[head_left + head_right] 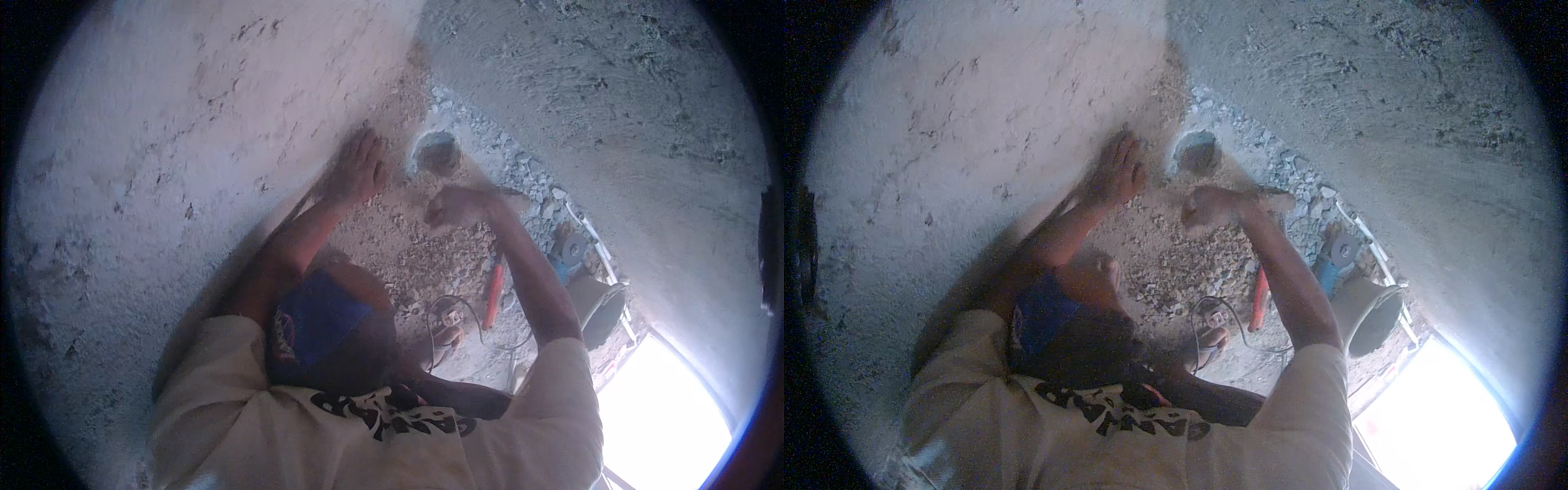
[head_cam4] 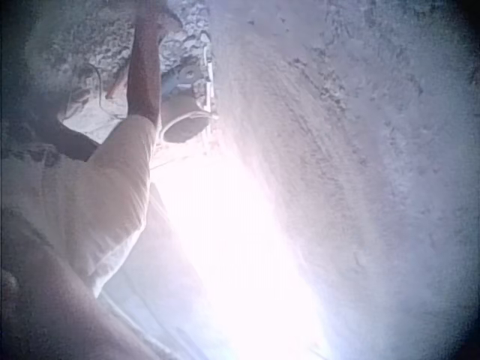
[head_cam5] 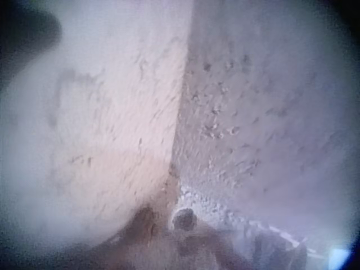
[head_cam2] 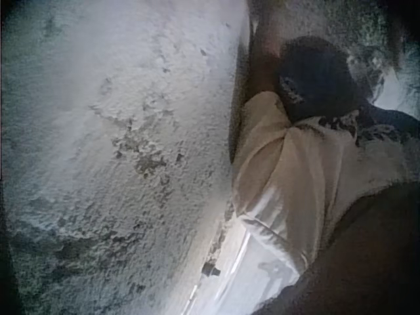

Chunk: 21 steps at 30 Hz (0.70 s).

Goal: The person cuts a circular hole into a concrete floor using an angle grinder and clears the debris with a hammer and chisel.

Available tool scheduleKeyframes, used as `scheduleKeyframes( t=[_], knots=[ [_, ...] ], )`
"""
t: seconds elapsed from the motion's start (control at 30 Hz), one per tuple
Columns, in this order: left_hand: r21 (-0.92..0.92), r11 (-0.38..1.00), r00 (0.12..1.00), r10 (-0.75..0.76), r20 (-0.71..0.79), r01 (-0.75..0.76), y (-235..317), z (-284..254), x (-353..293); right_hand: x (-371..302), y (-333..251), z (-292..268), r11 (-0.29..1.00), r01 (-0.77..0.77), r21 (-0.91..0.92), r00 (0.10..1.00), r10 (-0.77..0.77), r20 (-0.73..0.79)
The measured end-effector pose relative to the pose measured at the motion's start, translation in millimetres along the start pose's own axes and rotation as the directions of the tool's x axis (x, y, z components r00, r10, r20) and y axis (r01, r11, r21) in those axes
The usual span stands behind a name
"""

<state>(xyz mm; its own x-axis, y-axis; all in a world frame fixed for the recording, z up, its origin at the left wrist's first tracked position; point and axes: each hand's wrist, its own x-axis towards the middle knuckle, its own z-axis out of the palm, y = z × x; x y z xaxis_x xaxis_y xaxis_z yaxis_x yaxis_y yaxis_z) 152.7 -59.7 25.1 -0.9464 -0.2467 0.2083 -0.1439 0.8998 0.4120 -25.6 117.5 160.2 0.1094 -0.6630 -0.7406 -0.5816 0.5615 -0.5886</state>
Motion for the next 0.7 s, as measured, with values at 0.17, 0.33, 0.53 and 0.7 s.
scheduleKeyframes(
  t=[0.17, 0.33, 0.53, 0.7],
  knots=[
    [-0.019, 1.0, 1.0, 0.005, 0.002, -0.005, -2, -4, -1, 63, 58, 20, 0.997, 0.068, 0.026, 0.89, -0.049, -0.453],
    [-0.03, 1.0, 1.0, 0.008, -0.016, -0.009, -3, 2, 2, 178, 114, 55, 0.948, -0.224, -0.226, 0.557, -0.066, -0.828],
    [-0.07, 0.998, 1.0, 0.002, -0.004, -0.002, 2, 1, 8, 196, 139, 87, 0.927, -0.236, -0.29, 0.524, -0.13, -0.842],
    [-0.029, 0.999, 1.0, -0.013, -0.012, 0.013, -5, 0, -4, 174, 101, 56, 0.995, -0.099, 0.026, 0.719, 0.09, -0.689]
  ],
)
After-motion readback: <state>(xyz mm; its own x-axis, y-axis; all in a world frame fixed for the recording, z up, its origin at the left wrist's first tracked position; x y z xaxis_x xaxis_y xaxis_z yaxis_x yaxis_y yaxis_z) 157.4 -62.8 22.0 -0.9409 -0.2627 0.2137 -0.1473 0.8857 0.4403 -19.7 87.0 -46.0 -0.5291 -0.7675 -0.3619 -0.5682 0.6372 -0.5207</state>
